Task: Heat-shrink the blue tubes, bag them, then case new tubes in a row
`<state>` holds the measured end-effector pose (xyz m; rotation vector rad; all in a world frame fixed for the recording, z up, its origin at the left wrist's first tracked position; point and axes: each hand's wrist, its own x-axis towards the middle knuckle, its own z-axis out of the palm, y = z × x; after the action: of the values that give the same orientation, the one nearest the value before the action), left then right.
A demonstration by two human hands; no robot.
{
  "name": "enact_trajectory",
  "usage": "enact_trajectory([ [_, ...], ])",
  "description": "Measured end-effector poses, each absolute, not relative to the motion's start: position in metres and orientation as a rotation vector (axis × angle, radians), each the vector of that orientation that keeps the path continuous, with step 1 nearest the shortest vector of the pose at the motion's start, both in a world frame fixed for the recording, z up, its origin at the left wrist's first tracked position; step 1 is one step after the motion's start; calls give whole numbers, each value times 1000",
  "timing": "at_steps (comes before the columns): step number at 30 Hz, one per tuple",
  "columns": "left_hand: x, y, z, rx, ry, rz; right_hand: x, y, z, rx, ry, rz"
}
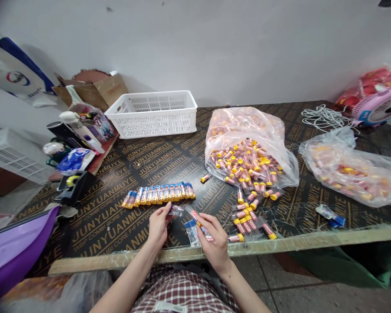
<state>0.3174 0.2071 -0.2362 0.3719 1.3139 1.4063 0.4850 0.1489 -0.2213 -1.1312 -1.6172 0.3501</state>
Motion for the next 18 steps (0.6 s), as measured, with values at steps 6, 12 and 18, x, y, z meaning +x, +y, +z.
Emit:
enact_trajectory([
  [6, 317, 207, -240, 396, 1337, 1430, 480, 146, -223, -1121, -1656, 388],
  [12, 321, 202, -232, 481, 1232, 1342, 479, 145, -225, -1099, -1748, 529],
  [18, 328, 194, -214, 545, 1030, 1169, 484, 151, -233, -1166, -1731, 575],
])
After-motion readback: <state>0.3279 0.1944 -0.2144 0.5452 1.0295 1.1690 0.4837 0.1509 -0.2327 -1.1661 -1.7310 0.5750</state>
